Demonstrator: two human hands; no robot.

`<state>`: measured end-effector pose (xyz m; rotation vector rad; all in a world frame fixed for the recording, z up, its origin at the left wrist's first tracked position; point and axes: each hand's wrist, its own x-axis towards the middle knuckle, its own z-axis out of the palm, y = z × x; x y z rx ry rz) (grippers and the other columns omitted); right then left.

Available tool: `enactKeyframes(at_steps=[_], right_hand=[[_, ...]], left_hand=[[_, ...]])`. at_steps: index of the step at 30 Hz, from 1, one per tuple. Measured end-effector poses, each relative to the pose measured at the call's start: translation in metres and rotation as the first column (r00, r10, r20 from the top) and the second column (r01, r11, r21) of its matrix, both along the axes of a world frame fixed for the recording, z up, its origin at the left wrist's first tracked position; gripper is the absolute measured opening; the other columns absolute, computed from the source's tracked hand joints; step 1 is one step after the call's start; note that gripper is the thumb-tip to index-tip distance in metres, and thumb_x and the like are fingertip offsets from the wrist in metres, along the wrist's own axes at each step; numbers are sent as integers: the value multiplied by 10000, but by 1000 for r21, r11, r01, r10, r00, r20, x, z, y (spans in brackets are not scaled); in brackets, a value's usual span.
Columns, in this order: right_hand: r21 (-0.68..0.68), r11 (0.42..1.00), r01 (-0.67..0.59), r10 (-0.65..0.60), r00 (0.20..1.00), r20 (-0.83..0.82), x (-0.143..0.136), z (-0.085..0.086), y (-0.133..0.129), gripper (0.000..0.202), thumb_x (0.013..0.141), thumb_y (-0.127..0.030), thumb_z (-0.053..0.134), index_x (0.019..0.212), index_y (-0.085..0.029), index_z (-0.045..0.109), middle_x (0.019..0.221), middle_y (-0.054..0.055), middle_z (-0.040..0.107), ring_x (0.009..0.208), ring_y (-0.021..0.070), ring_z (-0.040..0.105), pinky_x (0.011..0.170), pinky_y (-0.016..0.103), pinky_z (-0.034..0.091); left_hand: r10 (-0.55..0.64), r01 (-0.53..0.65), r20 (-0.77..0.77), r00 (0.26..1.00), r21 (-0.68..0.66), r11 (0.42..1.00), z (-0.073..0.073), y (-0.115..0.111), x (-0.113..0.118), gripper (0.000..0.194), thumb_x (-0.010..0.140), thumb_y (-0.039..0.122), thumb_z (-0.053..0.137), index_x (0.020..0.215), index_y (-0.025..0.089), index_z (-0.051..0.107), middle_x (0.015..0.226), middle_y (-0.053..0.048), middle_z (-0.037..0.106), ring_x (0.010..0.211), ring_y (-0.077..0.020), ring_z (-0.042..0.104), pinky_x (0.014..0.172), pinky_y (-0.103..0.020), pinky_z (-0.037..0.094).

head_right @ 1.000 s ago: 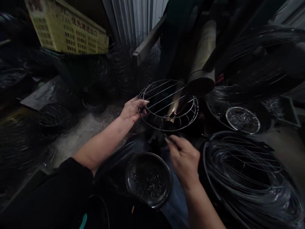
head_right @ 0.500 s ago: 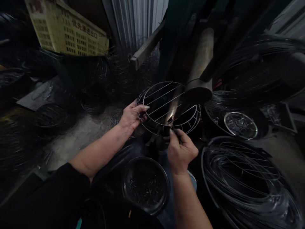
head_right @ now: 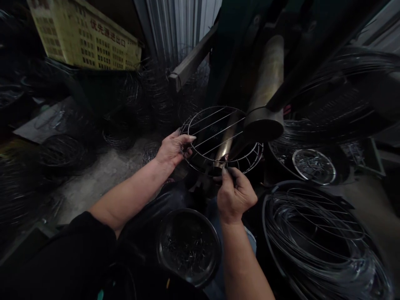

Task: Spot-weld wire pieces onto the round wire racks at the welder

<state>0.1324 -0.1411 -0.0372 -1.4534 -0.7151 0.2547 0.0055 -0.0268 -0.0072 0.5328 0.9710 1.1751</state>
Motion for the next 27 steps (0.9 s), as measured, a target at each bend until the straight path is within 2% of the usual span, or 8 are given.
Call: enactKeyframes(at_steps=[6,11,14,19,24,27], right_hand=[[4,1000,-16,16,999,-46,2,7,4,140,703,-284,773,766,-161,749,564,-14,667,466,166,653,464,247,521],[-76,990,-118,112,991,-78,10,2,-6,203,701,-314,804,814,-150,764,568,-16,659,442,141,614,423,225,481],[-96,989,-113,107,992,-58,13,-2,-9,231,676,-329,824,808,-152,758,574,-21,651,445,139,609,419,224,482],[-69,993,-95,89,992,-89,12,-7,-6,234,659,-341,817,796,-165,747,614,-17,667,513,174,666,466,257,540],[-75,996,-49,54,996,66,17,-14,-5,229,696,-351,790,823,-163,762,689,-7,696,567,164,666,566,286,567],[-54,997,-54,59,995,83,17,-17,-5,215,701,-344,789,812,-162,760,697,-3,700,573,160,661,580,281,558]], left_hand=[[15,-15,-14,1000,-41,999,0,7,5,362,480,116,807,721,194,548,619,50,557,538,-77,494,480,-207,347],[22,-24,-33,999,-67,997,0,9,6,344,510,104,798,712,188,533,611,54,543,545,-77,502,486,-202,349],[17,-21,-43,999,-74,997,0,10,8,316,542,82,776,720,182,535,611,53,542,552,-73,509,498,-195,342],[26,-28,-20,999,-85,996,3,10,10,400,545,42,797,847,185,575,591,71,535,549,-65,499,517,-192,330],[-11,6,-36,999,-122,993,3,14,10,514,558,42,830,1009,178,622,575,77,536,522,-59,485,531,-204,338],[-13,8,-39,999,-135,991,2,16,11,578,558,42,840,1073,177,616,580,76,544,528,-63,490,533,-208,342]])
